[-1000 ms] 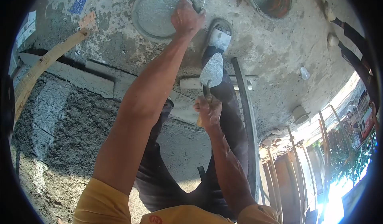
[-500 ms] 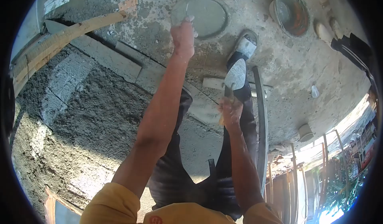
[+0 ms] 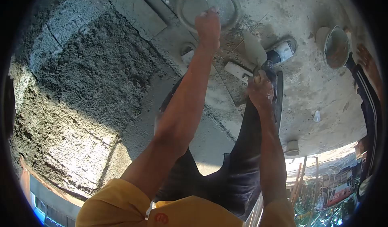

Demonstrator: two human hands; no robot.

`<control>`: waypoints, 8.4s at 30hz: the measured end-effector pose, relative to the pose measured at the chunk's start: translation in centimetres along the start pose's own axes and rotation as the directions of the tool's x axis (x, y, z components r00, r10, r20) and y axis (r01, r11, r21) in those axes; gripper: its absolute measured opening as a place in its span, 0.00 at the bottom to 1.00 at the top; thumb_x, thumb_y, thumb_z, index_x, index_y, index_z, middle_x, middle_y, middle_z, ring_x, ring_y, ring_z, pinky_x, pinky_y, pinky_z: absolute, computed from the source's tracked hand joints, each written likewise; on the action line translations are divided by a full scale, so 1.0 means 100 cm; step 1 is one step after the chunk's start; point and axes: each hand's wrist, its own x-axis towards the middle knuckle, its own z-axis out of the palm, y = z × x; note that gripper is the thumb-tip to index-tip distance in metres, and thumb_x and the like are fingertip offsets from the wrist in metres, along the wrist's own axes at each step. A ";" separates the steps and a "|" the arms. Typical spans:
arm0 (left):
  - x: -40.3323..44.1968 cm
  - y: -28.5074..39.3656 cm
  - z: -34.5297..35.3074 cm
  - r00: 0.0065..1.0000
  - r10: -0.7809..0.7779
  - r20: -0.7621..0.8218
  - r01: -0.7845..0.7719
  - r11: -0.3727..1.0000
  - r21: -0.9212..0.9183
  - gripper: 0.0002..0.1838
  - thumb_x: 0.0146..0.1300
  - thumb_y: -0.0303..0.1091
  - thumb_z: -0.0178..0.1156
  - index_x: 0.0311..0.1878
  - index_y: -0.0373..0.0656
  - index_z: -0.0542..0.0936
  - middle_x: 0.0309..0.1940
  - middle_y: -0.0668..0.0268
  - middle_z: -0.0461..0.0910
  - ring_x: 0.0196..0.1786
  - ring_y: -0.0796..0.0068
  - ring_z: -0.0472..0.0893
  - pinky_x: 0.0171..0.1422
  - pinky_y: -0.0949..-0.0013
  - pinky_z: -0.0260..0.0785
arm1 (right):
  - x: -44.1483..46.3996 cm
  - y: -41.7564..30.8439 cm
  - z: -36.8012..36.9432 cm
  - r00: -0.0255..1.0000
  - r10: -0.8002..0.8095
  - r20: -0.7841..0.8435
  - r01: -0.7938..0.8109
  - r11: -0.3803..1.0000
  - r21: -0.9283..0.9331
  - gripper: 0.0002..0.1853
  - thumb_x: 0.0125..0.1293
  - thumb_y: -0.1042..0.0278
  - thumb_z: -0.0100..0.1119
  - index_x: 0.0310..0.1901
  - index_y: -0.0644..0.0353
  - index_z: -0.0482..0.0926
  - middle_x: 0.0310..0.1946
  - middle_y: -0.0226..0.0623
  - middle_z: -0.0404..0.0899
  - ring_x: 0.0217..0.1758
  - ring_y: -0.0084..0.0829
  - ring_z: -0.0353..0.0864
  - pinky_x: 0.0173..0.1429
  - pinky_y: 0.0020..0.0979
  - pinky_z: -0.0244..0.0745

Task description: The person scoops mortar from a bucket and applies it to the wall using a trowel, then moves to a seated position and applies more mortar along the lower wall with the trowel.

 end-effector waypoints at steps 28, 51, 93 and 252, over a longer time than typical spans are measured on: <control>-0.053 -0.151 -0.239 0.915 -0.342 0.215 0.359 0.932 -0.047 0.11 0.79 0.35 0.63 0.49 0.36 0.85 0.42 0.60 0.89 0.41 0.66 0.90 0.43 0.67 0.79 | 0.088 -0.137 0.052 0.947 -0.127 0.295 0.043 0.960 0.277 0.24 0.71 0.57 0.69 0.64 0.58 0.88 0.33 0.31 0.88 0.34 0.27 0.81 0.43 0.34 0.80; -0.455 0.057 -0.481 0.958 -0.269 -0.098 0.283 0.941 0.185 0.18 0.82 0.42 0.63 0.46 0.36 0.91 0.41 0.63 0.92 0.46 0.78 0.86 0.57 0.67 0.77 | -0.186 -0.272 -0.094 0.983 -0.167 0.072 0.079 0.749 0.657 0.14 0.63 0.66 0.74 0.39 0.70 0.84 0.24 0.41 0.82 0.23 0.32 0.82 0.30 0.36 0.75; -0.388 -0.199 -0.343 0.786 -0.586 -0.198 0.452 0.327 0.830 0.35 0.72 0.62 0.60 0.69 0.43 0.77 0.58 0.46 0.86 0.55 0.43 0.90 0.62 0.43 0.82 | -0.175 -0.253 0.256 0.906 -0.245 0.344 0.099 0.915 0.391 0.22 0.63 0.57 0.69 0.52 0.66 0.87 0.42 0.56 0.91 0.47 0.59 0.91 0.54 0.51 0.85; -0.508 -0.106 -0.453 0.836 -0.536 -0.119 0.510 0.679 0.527 0.35 0.76 0.54 0.66 0.74 0.35 0.79 0.68 0.41 0.83 0.74 0.43 0.80 0.80 0.53 0.69 | 0.041 -0.176 0.040 0.823 -0.182 0.538 -0.179 0.816 0.550 0.13 0.74 0.60 0.67 0.45 0.63 0.85 0.23 0.27 0.76 0.19 0.19 0.70 0.23 0.27 0.65</control>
